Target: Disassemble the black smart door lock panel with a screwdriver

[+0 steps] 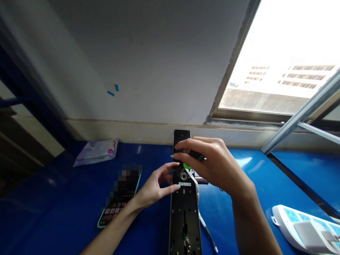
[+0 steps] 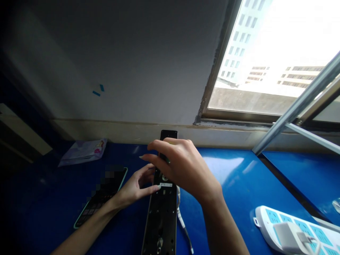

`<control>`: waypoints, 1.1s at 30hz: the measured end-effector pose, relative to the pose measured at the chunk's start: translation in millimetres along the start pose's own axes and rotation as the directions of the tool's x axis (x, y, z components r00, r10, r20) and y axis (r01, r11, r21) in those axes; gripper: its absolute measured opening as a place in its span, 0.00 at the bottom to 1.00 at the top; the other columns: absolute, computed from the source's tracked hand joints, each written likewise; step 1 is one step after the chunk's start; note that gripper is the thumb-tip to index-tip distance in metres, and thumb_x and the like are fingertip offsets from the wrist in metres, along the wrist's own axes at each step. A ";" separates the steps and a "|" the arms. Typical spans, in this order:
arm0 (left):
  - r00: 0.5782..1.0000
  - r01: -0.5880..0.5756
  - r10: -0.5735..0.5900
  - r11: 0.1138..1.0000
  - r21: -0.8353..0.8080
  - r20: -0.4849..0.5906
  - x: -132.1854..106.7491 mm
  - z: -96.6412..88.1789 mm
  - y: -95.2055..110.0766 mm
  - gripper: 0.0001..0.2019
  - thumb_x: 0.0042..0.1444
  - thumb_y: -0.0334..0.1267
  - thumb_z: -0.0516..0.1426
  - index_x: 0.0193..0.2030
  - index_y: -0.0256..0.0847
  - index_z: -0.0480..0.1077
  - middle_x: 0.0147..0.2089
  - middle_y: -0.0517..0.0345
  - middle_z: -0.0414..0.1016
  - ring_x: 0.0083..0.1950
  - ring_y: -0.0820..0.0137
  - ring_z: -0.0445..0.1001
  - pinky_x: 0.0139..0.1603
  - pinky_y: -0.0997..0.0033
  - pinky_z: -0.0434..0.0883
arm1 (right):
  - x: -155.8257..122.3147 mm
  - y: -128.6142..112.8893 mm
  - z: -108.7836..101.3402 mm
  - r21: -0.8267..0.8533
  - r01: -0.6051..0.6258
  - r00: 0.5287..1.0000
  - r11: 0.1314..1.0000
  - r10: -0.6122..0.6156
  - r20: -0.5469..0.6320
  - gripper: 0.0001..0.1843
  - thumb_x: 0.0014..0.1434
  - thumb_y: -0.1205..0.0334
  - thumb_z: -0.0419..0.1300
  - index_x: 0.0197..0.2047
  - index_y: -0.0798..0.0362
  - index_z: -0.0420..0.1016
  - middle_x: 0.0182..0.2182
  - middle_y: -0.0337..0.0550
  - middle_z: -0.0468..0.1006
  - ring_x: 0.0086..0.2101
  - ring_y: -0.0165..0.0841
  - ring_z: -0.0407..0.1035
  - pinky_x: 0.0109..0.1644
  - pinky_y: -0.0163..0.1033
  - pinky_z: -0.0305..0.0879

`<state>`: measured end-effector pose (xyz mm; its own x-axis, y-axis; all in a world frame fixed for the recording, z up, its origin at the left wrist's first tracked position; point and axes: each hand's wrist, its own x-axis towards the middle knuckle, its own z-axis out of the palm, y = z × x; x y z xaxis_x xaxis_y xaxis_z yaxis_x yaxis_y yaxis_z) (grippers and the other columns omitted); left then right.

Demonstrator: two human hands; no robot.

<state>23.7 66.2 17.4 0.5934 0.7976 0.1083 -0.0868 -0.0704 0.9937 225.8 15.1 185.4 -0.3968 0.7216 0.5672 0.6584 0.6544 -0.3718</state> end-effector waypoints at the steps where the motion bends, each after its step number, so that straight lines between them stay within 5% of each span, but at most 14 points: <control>1: 1.000 0.001 -0.001 1.000 0.000 0.000 -0.1 0.0 0.1 0.32 0.56 0.41 0.72 0.66 0.47 0.68 0.65 0.49 0.79 0.56 0.58 0.82 0.62 0.53 0.76 | -0.2 0.2 -0.3 0.017 0.003 1.000 1.000 -0.003 0.009 0.11 0.73 0.60 0.61 0.51 0.53 0.83 0.41 0.42 0.85 0.34 0.28 0.76 0.38 0.32 0.68; 8: 1.000 0.000 0.000 1.000 0.021 0.004 0.0 -0.2 0.1 0.33 0.57 0.42 0.71 0.67 0.49 0.68 0.63 0.51 0.80 0.53 0.60 0.83 0.61 0.54 0.77 | -4.4 3.9 -10.6 0.082 0.001 0.998 0.997 -0.006 0.066 0.32 0.62 0.74 0.60 0.69 0.54 0.70 0.39 0.38 0.82 0.33 0.26 0.73 0.35 0.29 0.67; 15: 1.000 -0.016 0.017 0.998 0.052 -0.007 -0.1 1.0 1.4 0.31 0.58 0.42 0.70 0.66 0.46 0.68 0.64 0.49 0.79 0.57 0.57 0.82 0.62 0.54 0.76 | -0.4 6.6 -8.4 0.033 0.011 1.000 0.999 -0.011 0.003 0.15 0.68 0.52 0.68 0.51 0.55 0.83 0.35 0.39 0.85 0.31 0.27 0.75 0.35 0.31 0.68; 20: 1.000 -0.017 0.017 0.997 0.077 -0.007 -0.5 1.2 2.7 0.31 0.58 0.42 0.70 0.66 0.45 0.67 0.63 0.49 0.79 0.56 0.58 0.82 0.61 0.54 0.77 | 0.0 5.1 -7.0 0.069 0.020 0.999 0.997 -0.024 0.046 0.12 0.73 0.61 0.62 0.55 0.54 0.82 0.44 0.43 0.86 0.36 0.28 0.78 0.39 0.32 0.70; 26: 0.999 -0.034 0.034 0.992 0.122 0.001 -1.3 1.9 5.9 0.31 0.60 0.41 0.68 0.68 0.44 0.66 0.62 0.48 0.79 0.55 0.58 0.82 0.59 0.56 0.77 | -3.9 3.2 -12.3 0.074 0.018 0.993 0.997 -0.026 0.119 0.25 0.64 0.71 0.59 0.63 0.51 0.77 0.41 0.42 0.83 0.34 0.29 0.74 0.36 0.34 0.68; 33: 0.998 -0.050 0.054 0.987 0.151 -0.019 -1.6 2.4 3.4 0.29 0.60 0.42 0.68 0.66 0.45 0.68 0.64 0.47 0.78 0.55 0.56 0.82 0.59 0.54 0.78 | -0.6 5.3 -9.8 0.032 0.018 0.999 0.999 -0.019 0.032 0.15 0.71 0.52 0.64 0.53 0.54 0.83 0.37 0.42 0.85 0.32 0.28 0.75 0.35 0.33 0.66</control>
<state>24.4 63.3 20.6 0.5726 0.8039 0.1610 0.0055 -0.2001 0.9798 235.8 16.0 190.3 -0.4294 0.7162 0.5501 0.6303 0.6739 -0.3855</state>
